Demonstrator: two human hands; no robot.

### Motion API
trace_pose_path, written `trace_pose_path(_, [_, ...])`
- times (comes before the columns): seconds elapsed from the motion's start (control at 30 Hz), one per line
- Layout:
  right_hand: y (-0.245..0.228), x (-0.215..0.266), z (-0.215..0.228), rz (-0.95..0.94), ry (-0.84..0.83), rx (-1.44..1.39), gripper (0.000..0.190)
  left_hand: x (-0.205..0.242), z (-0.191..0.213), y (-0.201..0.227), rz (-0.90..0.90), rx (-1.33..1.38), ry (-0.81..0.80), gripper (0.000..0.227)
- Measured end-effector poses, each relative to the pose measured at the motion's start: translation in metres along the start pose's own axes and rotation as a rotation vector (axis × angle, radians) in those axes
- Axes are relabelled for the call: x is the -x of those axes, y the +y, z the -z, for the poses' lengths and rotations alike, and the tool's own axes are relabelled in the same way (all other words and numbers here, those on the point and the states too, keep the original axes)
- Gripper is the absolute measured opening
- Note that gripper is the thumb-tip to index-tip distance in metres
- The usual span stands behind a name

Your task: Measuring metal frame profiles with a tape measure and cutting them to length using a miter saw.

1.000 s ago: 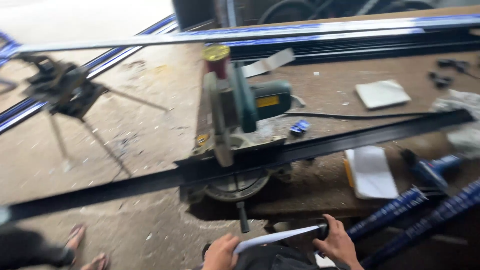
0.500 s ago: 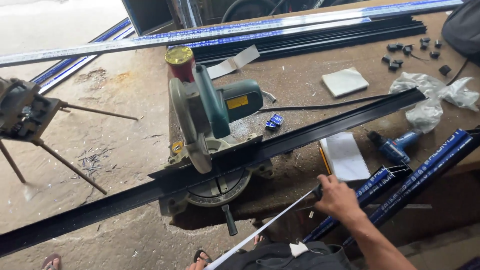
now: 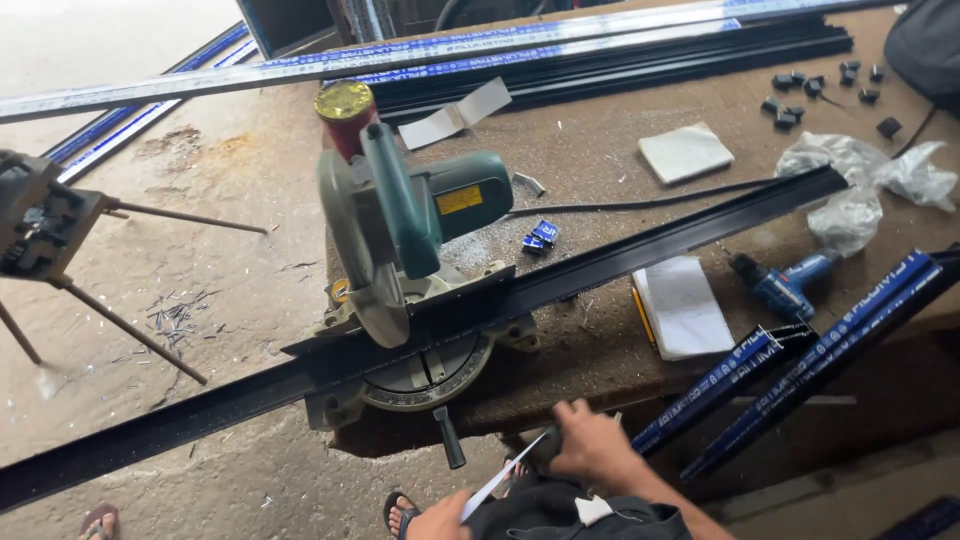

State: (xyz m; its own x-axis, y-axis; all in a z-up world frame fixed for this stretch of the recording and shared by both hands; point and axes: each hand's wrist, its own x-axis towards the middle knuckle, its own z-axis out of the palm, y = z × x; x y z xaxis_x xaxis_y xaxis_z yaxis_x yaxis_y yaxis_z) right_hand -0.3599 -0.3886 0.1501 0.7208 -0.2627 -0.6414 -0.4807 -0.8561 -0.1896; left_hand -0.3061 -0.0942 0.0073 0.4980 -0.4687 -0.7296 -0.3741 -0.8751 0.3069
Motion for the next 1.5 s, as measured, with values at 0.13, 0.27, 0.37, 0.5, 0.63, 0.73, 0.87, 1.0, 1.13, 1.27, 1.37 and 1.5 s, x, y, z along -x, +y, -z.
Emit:
trace_pose_path(0.13, [0.049,0.011,0.032,-0.215,-0.014,-0.011,0.073,0.074,0.053,-0.013,0.245,-0.180,-0.242,0.077])
trace_pose_path(0.27, [0.057,0.009,0.007,-0.231,-0.026,-0.029,0.069,0.024,-0.012,-0.061,0.219,-0.152,0.026,0.051])
trace_pose_path(0.37, [0.034,0.000,-0.029,-0.148,-0.002,-0.004,0.070,0.007,-0.011,-0.011,-0.012,-0.085,0.125,0.053])
trace_pose_path(0.5, [-0.011,0.004,-0.040,-0.032,-0.180,-0.112,0.085,0.034,0.034,0.059,-0.459,-0.314,0.414,0.068])
trace_pose_path(0.63, [-0.004,-0.008,-0.043,-0.154,-0.200,-0.300,0.085,0.065,0.055,0.038,-0.597,-0.311,0.830,0.058])
trace_pose_path(0.73, [0.009,0.009,-0.025,-0.092,-0.149,-0.397,0.078,0.059,0.049,-0.013,-0.332,-0.380,0.774,0.061])
trace_pose_path(0.87, [0.045,-0.029,-0.030,-0.118,0.045,-0.531,0.089,0.044,0.056,-0.044,-0.043,-0.078,0.559,0.060])
trace_pose_path(1.0, [0.091,-0.101,-0.032,-0.151,0.443,-0.557,0.091,0.029,0.060,-0.100,-0.001,-0.014,0.820,0.042])
trace_pose_path(1.13, [0.162,-0.213,-0.079,0.110,0.805,-0.294,0.082,0.017,0.093,-0.163,0.006,0.001,1.093,0.028])
trace_pose_path(1.27, [0.135,-0.211,-0.070,0.086,0.654,-0.357,0.077,0.031,0.156,-0.182,0.156,0.196,1.031,0.026])
trace_pose_path(1.37, [0.123,-0.197,-0.066,0.136,0.734,-0.391,0.080,0.006,0.167,-0.218,0.087,0.080,1.114,0.030])
trace_pose_path(1.5, [0.048,-0.122,0.004,0.136,0.988,-0.409,0.065,-0.029,0.181,-0.270,0.104,-0.059,1.083,0.040])
